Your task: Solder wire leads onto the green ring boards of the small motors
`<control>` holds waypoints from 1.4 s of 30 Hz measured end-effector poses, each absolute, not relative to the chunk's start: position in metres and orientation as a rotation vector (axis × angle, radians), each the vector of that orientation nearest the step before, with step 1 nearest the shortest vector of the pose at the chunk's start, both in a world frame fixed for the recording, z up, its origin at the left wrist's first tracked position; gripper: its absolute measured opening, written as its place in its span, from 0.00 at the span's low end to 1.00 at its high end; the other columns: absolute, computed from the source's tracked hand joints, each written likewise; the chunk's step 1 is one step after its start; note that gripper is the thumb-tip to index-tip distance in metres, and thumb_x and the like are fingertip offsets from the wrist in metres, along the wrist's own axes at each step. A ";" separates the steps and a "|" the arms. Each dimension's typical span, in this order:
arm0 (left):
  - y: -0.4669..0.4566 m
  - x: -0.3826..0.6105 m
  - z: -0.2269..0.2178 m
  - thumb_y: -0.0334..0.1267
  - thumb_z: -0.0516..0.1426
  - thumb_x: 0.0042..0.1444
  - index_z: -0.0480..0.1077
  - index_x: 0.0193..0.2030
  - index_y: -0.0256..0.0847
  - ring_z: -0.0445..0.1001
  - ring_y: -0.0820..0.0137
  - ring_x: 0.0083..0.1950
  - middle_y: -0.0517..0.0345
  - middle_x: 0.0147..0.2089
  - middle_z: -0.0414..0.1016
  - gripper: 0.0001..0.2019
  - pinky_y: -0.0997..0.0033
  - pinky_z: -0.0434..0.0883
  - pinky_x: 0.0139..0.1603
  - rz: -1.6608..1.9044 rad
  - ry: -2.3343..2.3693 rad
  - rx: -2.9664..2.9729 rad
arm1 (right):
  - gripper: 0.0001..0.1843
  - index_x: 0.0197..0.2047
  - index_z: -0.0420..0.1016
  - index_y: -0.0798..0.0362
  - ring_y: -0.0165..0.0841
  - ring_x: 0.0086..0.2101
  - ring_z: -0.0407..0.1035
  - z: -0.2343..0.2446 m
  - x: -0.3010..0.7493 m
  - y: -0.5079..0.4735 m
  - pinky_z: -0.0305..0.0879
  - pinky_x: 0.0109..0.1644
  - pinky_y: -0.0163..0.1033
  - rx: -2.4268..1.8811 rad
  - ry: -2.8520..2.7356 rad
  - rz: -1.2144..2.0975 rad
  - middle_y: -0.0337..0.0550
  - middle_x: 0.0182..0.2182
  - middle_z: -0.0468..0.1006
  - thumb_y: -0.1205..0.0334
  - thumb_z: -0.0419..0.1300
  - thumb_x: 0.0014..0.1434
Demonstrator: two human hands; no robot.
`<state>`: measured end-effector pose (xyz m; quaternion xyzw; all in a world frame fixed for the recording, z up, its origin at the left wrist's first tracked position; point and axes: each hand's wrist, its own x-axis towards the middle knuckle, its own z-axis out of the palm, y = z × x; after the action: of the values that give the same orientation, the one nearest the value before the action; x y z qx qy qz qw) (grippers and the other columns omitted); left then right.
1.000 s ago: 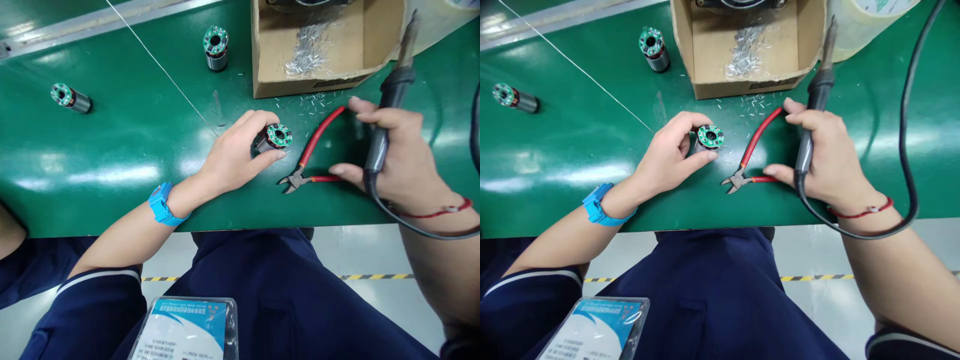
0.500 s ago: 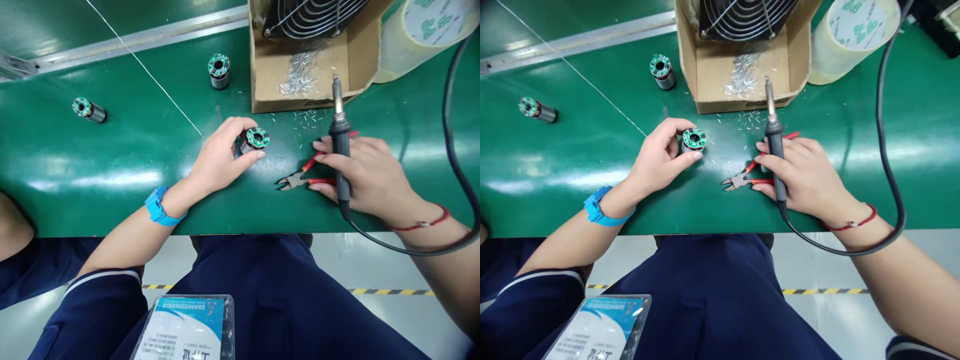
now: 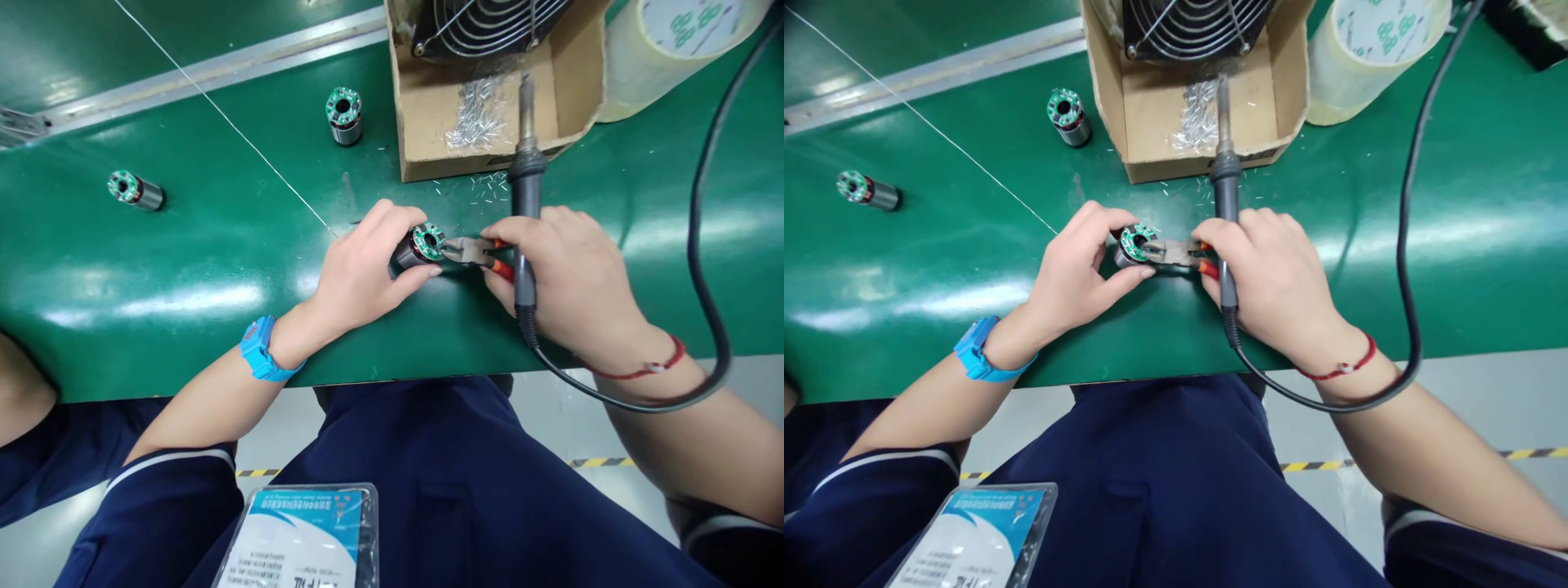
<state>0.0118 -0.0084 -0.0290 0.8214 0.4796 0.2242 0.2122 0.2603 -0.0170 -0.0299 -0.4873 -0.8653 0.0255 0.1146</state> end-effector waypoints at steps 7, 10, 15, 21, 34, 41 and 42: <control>-0.011 0.012 -0.031 0.43 0.62 0.61 0.69 0.56 0.45 0.76 0.60 0.51 0.52 0.51 0.76 0.18 0.63 0.74 0.46 0.627 1.355 2.403 | 0.19 0.51 0.75 0.49 0.35 0.33 0.63 -0.019 0.257 -0.021 0.55 0.37 0.41 -1.448 -2.705 -0.080 0.44 0.30 0.70 0.52 0.48 0.68; -0.012 0.013 -0.030 0.43 0.61 0.62 0.68 0.57 0.44 0.76 0.61 0.51 0.52 0.51 0.76 0.18 0.63 0.74 0.47 0.626 1.349 2.423 | 0.19 0.48 0.76 0.49 0.34 0.30 0.63 -0.015 0.254 -0.024 0.54 0.35 0.39 -1.486 -2.676 -0.075 0.42 0.27 0.71 0.52 0.48 0.69; 0.001 0.004 -0.023 0.47 0.60 0.64 0.69 0.57 0.42 0.76 0.62 0.51 0.51 0.51 0.77 0.19 0.63 0.75 0.49 0.798 1.385 2.388 | 0.19 0.51 0.75 0.54 0.37 0.32 0.67 -0.015 0.251 -0.010 0.53 0.34 0.40 -1.698 -2.389 -0.219 0.47 0.30 0.76 0.52 0.53 0.66; 0.084 -0.039 -0.025 0.54 0.59 0.64 0.70 0.55 0.46 0.77 0.66 0.46 0.54 0.50 0.77 0.19 0.64 0.77 0.48 1.190 1.704 2.055 | 0.25 0.55 0.72 0.56 0.41 0.33 0.68 -0.035 0.256 0.022 0.55 0.36 0.42 -1.899 -2.092 -0.289 0.54 0.36 0.78 0.46 0.57 0.64; 0.227 -0.064 -0.025 0.38 0.58 0.65 0.71 0.59 0.34 0.77 0.55 0.59 0.39 0.58 0.78 0.18 0.59 0.72 0.61 0.695 2.257 1.713 | 0.32 0.63 0.73 0.49 0.44 0.36 0.77 -0.048 0.285 0.022 0.72 0.46 0.52 -1.824 -1.494 0.244 0.52 0.46 0.83 0.39 0.51 0.65; 0.238 -0.044 -0.017 0.41 0.59 0.66 0.58 0.72 0.39 0.71 0.54 0.66 0.39 0.72 0.62 0.30 0.58 0.70 0.66 0.629 2.166 1.904 | 0.34 0.59 0.74 0.54 0.50 0.50 0.74 -0.052 0.289 0.029 0.69 0.56 0.57 -1.791 -1.441 0.351 0.58 0.52 0.79 0.38 0.57 0.60; 0.244 -0.038 -0.018 0.42 0.59 0.66 0.60 0.71 0.41 0.72 0.56 0.66 0.41 0.71 0.63 0.29 0.56 0.71 0.66 0.607 2.121 1.942 | 0.33 0.58 0.74 0.56 0.49 0.49 0.74 -0.053 0.289 0.029 0.69 0.55 0.56 -1.782 -1.442 0.336 0.58 0.51 0.79 0.39 0.57 0.60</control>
<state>-0.0375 0.2436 -0.0184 0.6574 0.7179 0.2055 0.1010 0.2895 0.0291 -0.0529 -0.7047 -0.5702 0.1328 0.4006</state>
